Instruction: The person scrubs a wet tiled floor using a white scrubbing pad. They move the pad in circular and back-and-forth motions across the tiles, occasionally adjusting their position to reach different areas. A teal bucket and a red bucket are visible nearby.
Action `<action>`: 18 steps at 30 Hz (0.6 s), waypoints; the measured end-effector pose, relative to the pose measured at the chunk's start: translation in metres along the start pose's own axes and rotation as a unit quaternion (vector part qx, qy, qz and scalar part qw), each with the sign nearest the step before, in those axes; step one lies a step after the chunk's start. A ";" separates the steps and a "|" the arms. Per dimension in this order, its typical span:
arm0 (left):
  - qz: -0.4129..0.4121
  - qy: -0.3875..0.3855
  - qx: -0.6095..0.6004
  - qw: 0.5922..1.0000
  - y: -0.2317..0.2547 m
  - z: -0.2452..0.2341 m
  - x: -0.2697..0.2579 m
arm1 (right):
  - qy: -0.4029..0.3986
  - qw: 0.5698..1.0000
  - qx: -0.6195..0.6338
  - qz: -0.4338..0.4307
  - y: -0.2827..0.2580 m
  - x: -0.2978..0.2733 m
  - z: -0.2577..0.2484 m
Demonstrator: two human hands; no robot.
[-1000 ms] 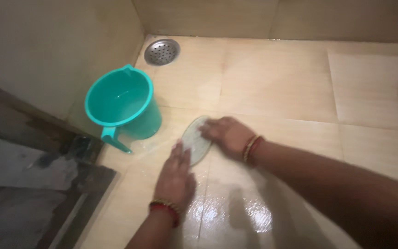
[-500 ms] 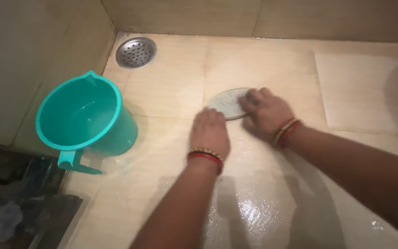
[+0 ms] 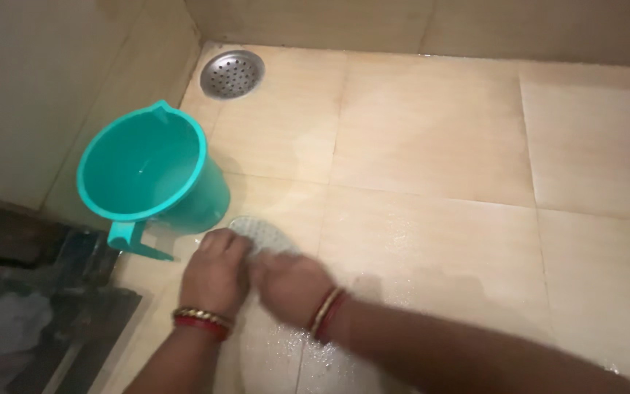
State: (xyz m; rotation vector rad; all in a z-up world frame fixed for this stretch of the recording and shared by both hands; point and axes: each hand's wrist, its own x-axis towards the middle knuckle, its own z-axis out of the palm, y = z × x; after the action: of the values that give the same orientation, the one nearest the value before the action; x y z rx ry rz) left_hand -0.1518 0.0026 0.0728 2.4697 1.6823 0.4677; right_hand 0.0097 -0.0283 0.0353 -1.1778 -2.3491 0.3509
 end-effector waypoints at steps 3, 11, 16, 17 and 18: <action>-0.023 -0.036 -0.030 0.999 0.025 0.024 0.020 | -0.054 0.994 -0.061 0.068 0.050 0.010 -0.034; 0.079 -0.268 0.002 0.960 0.162 0.083 0.066 | -0.091 0.912 -0.214 0.339 0.185 -0.046 -0.154; 0.091 -0.298 -0.035 0.949 0.187 0.074 0.052 | -0.088 0.829 -0.199 0.515 0.222 -0.102 -0.210; 0.080 -0.294 -0.046 0.951 0.186 0.073 0.047 | -0.084 0.819 -0.190 0.535 0.224 -0.110 -0.212; 0.070 -0.290 -0.056 0.953 0.183 0.072 0.043 | -0.085 0.828 -0.209 0.514 0.221 -0.114 -0.204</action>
State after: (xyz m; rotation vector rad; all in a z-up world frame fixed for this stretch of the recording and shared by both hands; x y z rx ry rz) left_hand 0.0475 -0.0214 0.0618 2.3310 1.2148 -0.1482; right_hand 0.3255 0.0137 0.0784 -2.6816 -1.7199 0.2813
